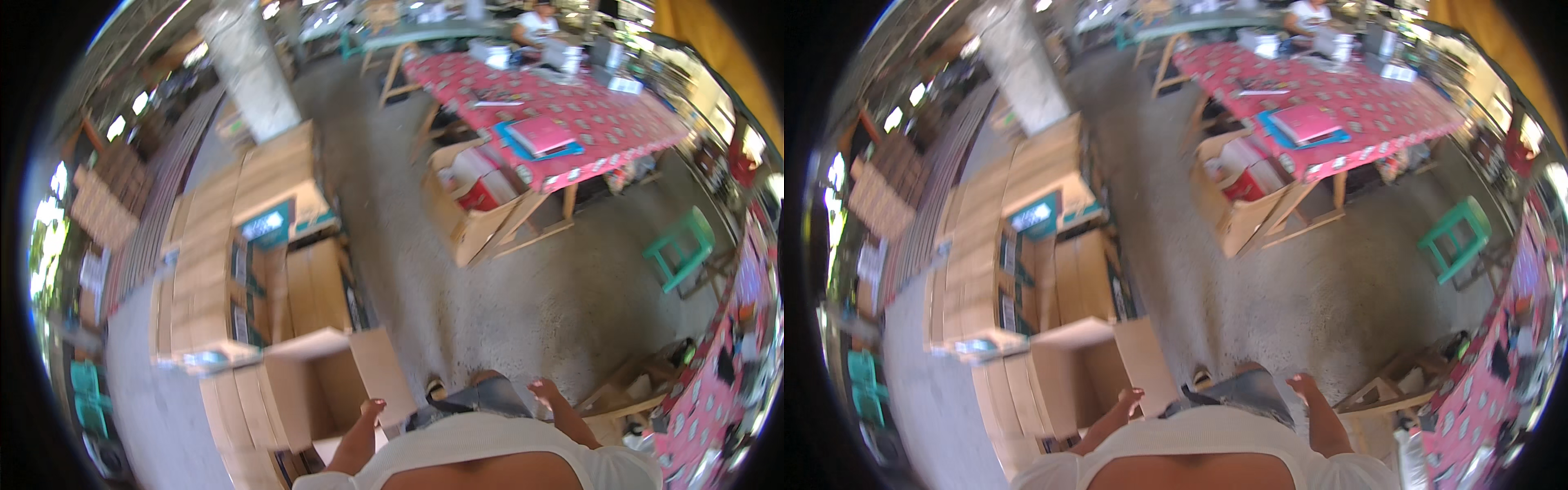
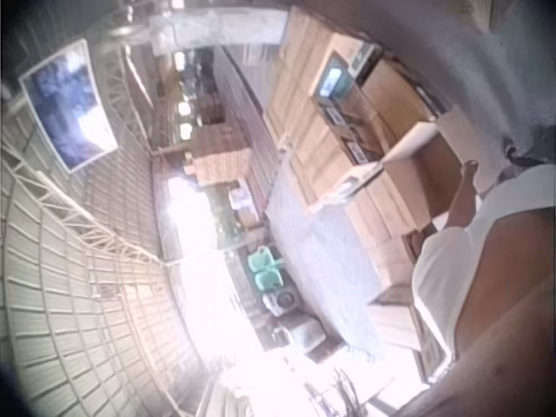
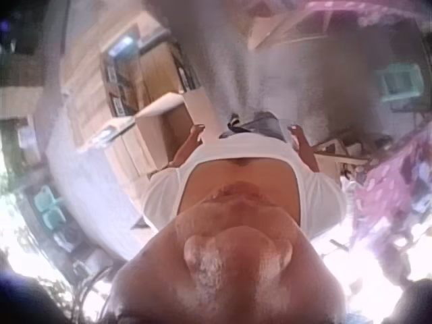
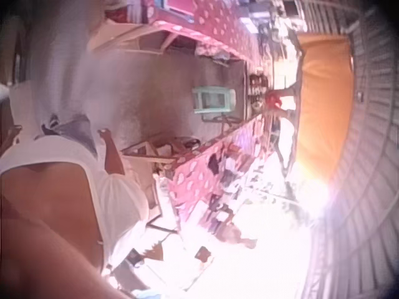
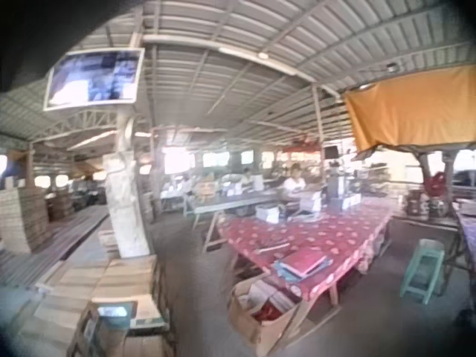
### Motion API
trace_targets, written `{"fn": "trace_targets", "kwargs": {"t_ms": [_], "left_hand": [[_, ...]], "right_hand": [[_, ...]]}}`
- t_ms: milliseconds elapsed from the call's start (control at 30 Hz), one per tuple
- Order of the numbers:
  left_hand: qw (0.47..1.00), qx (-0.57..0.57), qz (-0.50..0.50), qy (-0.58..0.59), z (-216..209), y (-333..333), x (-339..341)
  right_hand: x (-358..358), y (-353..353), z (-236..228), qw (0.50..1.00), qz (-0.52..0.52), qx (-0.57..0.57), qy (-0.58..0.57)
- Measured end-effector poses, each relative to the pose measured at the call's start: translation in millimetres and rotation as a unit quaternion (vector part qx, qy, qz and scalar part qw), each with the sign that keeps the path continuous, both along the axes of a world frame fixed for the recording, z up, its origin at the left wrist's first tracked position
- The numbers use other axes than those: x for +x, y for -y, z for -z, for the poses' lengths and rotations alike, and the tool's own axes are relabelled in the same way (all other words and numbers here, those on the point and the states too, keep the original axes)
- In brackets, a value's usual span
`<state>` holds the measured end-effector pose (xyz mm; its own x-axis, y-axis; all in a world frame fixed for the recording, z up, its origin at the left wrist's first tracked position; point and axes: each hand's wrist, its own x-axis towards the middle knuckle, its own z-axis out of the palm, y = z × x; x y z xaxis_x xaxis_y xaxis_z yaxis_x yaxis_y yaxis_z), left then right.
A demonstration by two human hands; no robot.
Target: The person organizes stacks of notebooks on a table by using a small tool to adjust the binding or edges of the notebooks, then stacks them according to their cover designs, and finally moves a stack of notebooks into a cardboard box on the floor.
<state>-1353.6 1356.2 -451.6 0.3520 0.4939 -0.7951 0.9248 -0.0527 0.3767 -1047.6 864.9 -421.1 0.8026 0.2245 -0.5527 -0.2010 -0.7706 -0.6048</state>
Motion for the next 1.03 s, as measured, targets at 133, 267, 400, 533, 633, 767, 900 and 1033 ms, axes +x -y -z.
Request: {"fn": "trace_targets", "kwargs": {"t_ms": [133,267,400,533,633,767,900,1033], "left_hand": [[0.998,0.047,0.032,0.017,-45.9,-16.3,85.8],[0.981,0.076,0.153,0.087,-53.8,-18.1,156.2],[0.944,0.082,0.32,0.004,-42.0,6.0,243.6],[0.781,0.115,0.613,-0.021,-36.1,58.7,355.0],[0.626,0.117,0.771,0.002,-45.3,159.8,458.0],[0.74,0.071,0.614,0.267,-63.4,253.0,561.4],[0.71,0.012,0.615,0.342,-101.5,366.9,672.2],[0.748,-0.127,0.602,0.249,-159.5,471.3,743.7]], "right_hand": [[-33.8,45.2,1.5,0.98,0.037,-0.122,-0.15],[-81.9,73.1,-15.8,0.953,0.19,-0.083,-0.222],[-96.8,108.4,-20.1,0.945,0.204,-0.046,-0.252],[-64.4,148.3,-14.7,0.935,0.276,-0.019,-0.222],[-35.9,197.1,-15.6,0.938,0.322,-0.041,-0.119],[81.2,217.8,-88.3,0.928,0.354,-0.013,0.118],[199.9,278.9,-221.8,0.787,0.383,-0.114,0.471],[243.5,362.4,-281.9,0.632,0.541,-0.369,0.413]]}}
